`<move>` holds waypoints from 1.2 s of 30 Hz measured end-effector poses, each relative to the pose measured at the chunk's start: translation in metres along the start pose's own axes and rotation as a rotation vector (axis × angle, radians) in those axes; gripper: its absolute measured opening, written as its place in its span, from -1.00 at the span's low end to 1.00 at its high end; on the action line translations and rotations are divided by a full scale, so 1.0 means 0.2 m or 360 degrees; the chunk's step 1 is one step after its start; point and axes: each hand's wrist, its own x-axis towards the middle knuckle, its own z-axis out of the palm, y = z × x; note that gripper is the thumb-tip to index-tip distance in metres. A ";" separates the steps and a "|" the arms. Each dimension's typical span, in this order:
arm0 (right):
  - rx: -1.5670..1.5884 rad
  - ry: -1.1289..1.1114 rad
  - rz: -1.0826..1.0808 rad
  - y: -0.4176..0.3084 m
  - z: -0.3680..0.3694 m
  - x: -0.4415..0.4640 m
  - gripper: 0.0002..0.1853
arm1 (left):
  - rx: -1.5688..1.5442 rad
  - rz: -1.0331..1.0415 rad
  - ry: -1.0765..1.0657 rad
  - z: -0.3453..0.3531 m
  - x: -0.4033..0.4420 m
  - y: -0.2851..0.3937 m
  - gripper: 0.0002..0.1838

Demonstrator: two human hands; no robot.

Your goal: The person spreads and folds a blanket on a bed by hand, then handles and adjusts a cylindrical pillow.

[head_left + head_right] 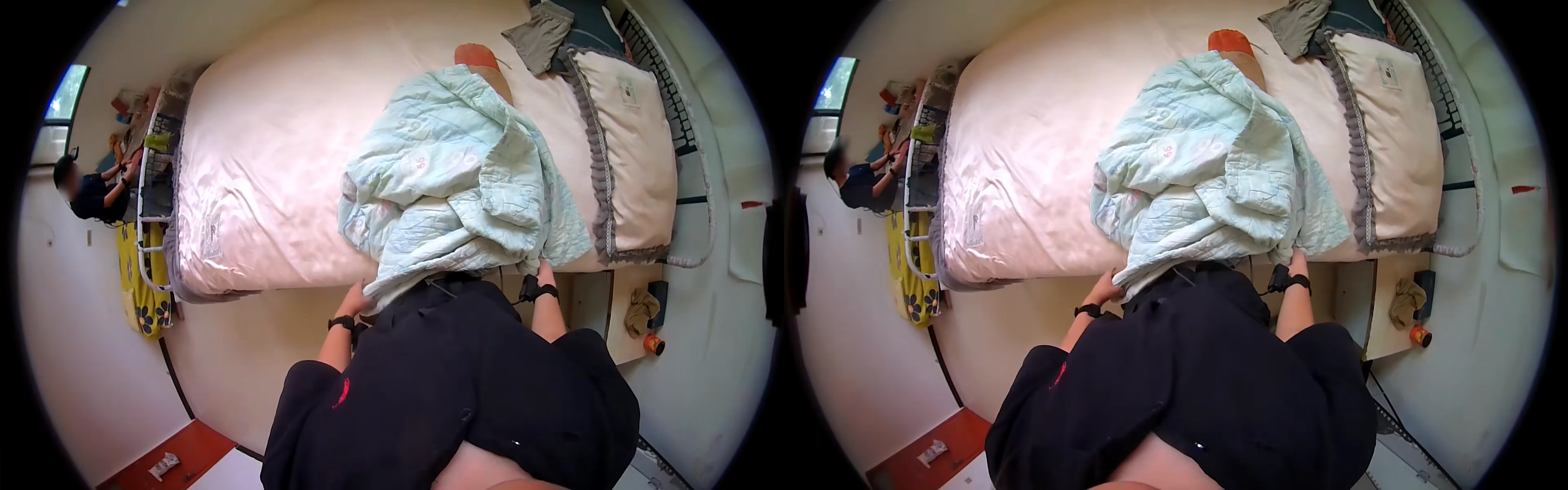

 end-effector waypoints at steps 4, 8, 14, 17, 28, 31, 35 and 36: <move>0.0654 0.0268 0.0743 -0.51 0.03 0.17 -0.59 | -0.0127 0.0675 -0.0007 -0.09 0.32 0.46 -0.02; 0.0241 -0.0181 0.0422 -0.88 0.09 0.13 -0.60 | -0.0480 0.0879 -0.0334 0.03 0.35 1.19 0.08; -0.0186 -0.0569 0.0025 -1.23 0.37 -0.12 -0.61 | -0.0537 0.0988 -0.0768 0.25 0.39 1.50 -0.22; -0.0623 -0.0554 0.0025 -1.13 0.44 -0.11 -0.63 | -0.0390 0.0708 -0.0264 0.20 0.55 1.18 -0.60; -0.0873 -0.0857 0.0087 -1.12 0.66 0.04 -0.53 | -0.1320 -0.0810 0.0143 -0.16 0.15 -0.47 -0.89; -0.0653 -0.1038 -0.0304 -1.46 0.91 -0.01 -0.53 | -0.1604 -0.0516 0.0157 -0.18 0.17 -0.34 -0.71; -0.0491 -0.1477 -0.0702 -1.80 1.27 -0.02 -0.58 | -0.2373 0.0211 -0.0065 -0.31 0.27 0.27 -0.27; -0.0457 -0.1496 -0.0826 -1.87 1.33 -0.05 -0.58 | -0.2187 0.0516 -0.0166 -0.34 0.30 0.38 -0.30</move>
